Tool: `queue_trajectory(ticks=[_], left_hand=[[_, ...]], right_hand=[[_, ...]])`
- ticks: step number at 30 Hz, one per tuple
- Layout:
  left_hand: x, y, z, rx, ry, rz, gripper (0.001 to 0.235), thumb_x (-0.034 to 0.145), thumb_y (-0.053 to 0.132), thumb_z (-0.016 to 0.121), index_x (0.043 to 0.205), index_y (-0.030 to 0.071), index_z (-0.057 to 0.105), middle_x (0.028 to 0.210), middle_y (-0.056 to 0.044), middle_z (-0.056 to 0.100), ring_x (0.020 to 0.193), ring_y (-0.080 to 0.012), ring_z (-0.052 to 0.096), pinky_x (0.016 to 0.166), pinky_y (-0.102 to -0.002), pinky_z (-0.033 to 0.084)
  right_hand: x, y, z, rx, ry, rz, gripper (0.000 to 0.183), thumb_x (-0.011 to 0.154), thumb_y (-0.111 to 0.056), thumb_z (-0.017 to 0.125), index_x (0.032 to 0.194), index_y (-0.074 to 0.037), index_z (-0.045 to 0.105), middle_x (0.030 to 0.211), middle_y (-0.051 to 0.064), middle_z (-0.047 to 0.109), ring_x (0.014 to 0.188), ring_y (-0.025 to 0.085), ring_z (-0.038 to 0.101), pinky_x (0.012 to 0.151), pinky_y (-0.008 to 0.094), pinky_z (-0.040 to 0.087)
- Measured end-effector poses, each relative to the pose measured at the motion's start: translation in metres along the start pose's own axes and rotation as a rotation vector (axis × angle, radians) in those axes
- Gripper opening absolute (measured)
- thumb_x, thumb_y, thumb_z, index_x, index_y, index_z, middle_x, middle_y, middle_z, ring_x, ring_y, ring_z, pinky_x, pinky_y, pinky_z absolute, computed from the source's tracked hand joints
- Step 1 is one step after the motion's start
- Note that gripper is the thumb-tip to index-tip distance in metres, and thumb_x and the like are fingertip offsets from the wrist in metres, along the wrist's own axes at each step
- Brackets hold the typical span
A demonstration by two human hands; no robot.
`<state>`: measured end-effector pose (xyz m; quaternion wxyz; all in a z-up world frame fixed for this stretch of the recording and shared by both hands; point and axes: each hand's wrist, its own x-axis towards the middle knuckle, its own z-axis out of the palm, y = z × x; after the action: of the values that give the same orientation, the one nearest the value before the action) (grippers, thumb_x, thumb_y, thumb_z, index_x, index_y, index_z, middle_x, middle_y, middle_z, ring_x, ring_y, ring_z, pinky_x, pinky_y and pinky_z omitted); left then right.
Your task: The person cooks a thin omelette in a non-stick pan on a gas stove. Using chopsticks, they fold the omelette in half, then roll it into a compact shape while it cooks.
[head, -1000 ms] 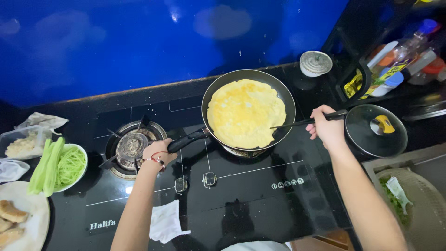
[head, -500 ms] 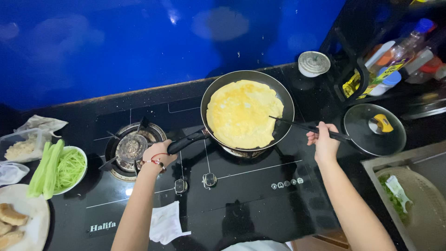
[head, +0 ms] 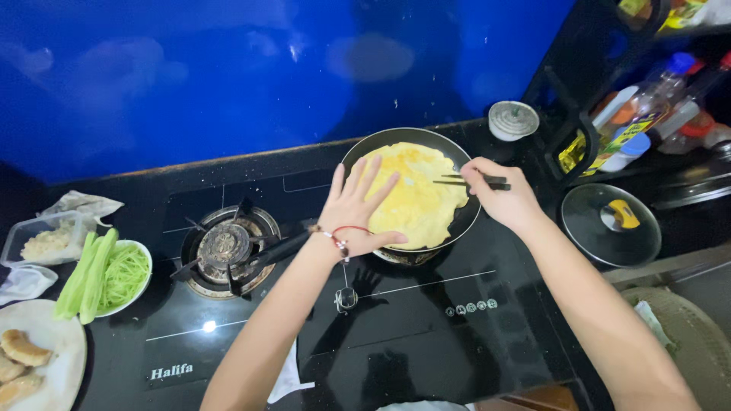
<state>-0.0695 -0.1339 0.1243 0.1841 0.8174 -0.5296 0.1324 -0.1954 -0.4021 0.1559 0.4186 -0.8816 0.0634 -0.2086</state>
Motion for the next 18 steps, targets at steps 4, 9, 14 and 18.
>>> queue_trajectory(ticks=[4, 9, 14, 18], left_hand=[[0.015, 0.018, -0.003, -0.020, 0.006, -0.030, 0.112, 0.073, 0.084, 0.064, 0.161, 0.022, 0.031, 0.168, -0.021, 0.014, 0.156, -0.0416, 0.010, 0.123, -0.063, 0.001], [0.016, 0.032, -0.003, 0.000, -0.017, 0.011, 0.113, 0.073, 0.085, 0.061, 0.163, 0.024, 0.028, 0.170, -0.020, 0.011, 0.157, -0.0402, 0.007, 0.122, -0.063, -0.002], [0.009, 0.028, -0.012, 0.074, -0.059, -0.016, 0.108, 0.077, 0.086, 0.057, 0.162, 0.025, 0.029, 0.169, -0.019, 0.011, 0.156, -0.0390, 0.007, 0.122, -0.062, -0.004], [0.017, 0.019, -0.013, 0.077, -0.152, -0.071, 0.105, 0.078, 0.084, 0.056, 0.160, 0.024, 0.028, 0.169, -0.019, 0.010, 0.156, -0.0379, 0.006, 0.121, -0.061, -0.005]], right_hand=[[-0.007, -0.021, -0.001, -0.379, 0.006, -0.228, 0.022, 0.093, -0.021, 0.071, 0.112, -0.011, 0.071, 0.082, 0.008, 0.069, 0.071, 0.021, 0.066, 0.062, 0.034, 0.052], [-0.019, -0.013, 0.003, -0.435, 0.036, -0.357, 0.030, 0.090, -0.025, 0.074, 0.116, -0.009, 0.071, 0.080, 0.009, 0.068, 0.072, 0.025, 0.066, 0.060, 0.037, 0.051], [-0.005, 0.049, -0.011, -0.056, 0.018, 0.236, 0.019, 0.102, -0.026, 0.061, 0.106, -0.012, 0.074, 0.078, 0.003, 0.071, 0.067, 0.011, 0.067, 0.058, 0.029, 0.053], [0.010, 0.115, -0.025, 0.257, 0.020, 0.278, 0.025, 0.105, -0.027, 0.054, 0.098, -0.010, 0.071, 0.078, 0.001, 0.069, 0.068, 0.006, 0.064, 0.055, 0.025, 0.056]])
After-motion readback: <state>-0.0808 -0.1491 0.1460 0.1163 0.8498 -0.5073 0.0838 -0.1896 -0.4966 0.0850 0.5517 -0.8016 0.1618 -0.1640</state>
